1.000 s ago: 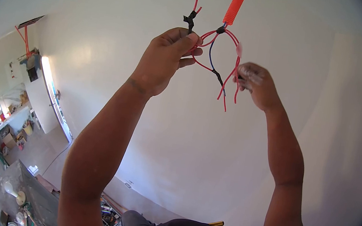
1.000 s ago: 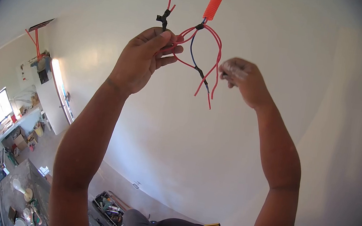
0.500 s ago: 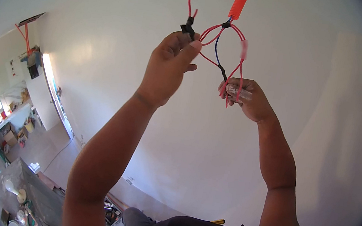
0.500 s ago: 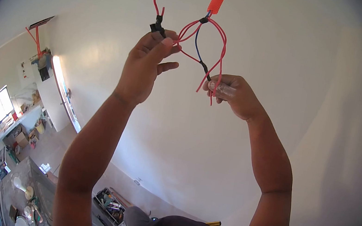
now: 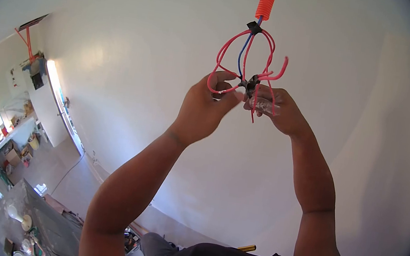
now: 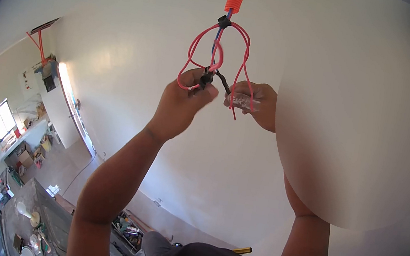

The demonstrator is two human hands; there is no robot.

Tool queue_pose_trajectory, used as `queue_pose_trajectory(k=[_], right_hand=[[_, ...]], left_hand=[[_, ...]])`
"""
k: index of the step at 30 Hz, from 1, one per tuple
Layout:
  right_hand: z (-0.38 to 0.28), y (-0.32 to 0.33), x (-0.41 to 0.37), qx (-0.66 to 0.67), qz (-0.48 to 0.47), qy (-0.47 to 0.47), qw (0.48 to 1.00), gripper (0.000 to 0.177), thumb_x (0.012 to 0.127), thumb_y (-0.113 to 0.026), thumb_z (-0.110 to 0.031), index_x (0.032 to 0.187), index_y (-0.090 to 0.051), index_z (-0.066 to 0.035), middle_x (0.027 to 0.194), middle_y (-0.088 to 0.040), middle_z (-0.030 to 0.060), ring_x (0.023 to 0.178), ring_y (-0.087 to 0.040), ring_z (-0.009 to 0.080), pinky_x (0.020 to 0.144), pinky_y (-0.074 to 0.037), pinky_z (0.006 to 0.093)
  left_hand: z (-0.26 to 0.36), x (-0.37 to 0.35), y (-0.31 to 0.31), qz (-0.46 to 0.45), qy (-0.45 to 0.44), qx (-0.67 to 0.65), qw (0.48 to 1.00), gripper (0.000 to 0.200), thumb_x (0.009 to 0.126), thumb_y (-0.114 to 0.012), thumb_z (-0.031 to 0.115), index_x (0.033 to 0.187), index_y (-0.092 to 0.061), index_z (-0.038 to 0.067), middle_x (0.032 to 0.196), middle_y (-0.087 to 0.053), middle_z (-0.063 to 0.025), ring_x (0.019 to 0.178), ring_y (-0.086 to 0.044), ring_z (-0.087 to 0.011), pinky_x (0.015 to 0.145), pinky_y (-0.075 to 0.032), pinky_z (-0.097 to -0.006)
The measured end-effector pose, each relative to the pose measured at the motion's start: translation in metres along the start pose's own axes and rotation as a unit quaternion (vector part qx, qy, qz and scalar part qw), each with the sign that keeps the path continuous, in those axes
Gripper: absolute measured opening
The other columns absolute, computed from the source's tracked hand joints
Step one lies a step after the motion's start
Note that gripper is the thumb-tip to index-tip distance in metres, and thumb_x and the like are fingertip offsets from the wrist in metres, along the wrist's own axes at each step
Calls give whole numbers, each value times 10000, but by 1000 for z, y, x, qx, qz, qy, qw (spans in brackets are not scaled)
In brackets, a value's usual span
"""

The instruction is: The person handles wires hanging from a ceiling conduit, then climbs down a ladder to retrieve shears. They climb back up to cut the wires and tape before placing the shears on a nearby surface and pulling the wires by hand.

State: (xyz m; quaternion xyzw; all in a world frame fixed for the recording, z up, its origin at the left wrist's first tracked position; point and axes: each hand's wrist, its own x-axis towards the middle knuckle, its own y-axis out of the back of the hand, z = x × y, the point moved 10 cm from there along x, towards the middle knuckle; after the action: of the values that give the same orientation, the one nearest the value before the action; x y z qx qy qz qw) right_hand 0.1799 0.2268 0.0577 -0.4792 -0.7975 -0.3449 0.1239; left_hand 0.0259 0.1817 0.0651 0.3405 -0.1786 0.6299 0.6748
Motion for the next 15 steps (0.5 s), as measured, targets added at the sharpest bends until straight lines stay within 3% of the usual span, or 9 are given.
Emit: queue_pose_trajectory(k=[1, 7, 11, 15], right_hand=[[1, -2, 1, -1, -5, -4, 1000, 233, 970, -647, -272, 1030, -695, -52, 921, -736, 43, 820, -633, 104, 653, -453, 277], [5, -12, -1, 35, -42, 23, 998, 249, 977, -640, -276, 1025, -691, -38, 853, -704, 29, 763, -619, 120, 643, -455, 279], [20, -14, -4, 125, -27, 13, 992, 262, 993, -615, -269, 1023, -683, -18, 846, -669, 39, 757, -603, 133, 649, -458, 288], [56, -20, -15, 248, 21, -67, 966, 261, 1005, -591, -265, 1032, -665, -16, 892, -643, 64, 800, -607, 154, 664, -462, 299]], left_hand=[[-2, 3, 2, 20, 27, -41, 999, 418, 893, -714, 263, 1161, -619, -43, 889, -679, -97, 864, -662, -191, 767, -521, -313], [3, 12, -4, -11, 91, -30, 995, 307, 916, -690, 261, 959, -671, -43, 765, -637, -38, 669, -566, -97, 608, -457, -273], [12, 16, 1, -10, 64, -12, 998, 297, 923, -679, 260, 923, -680, -37, 747, -633, -44, 653, -565, -105, 603, -462, -276], [19, 13, 9, 3, 67, -18, 998, 215, 951, -647, 203, 947, -676, -10, 781, -649, -41, 726, -605, -105, 653, -484, -277]])
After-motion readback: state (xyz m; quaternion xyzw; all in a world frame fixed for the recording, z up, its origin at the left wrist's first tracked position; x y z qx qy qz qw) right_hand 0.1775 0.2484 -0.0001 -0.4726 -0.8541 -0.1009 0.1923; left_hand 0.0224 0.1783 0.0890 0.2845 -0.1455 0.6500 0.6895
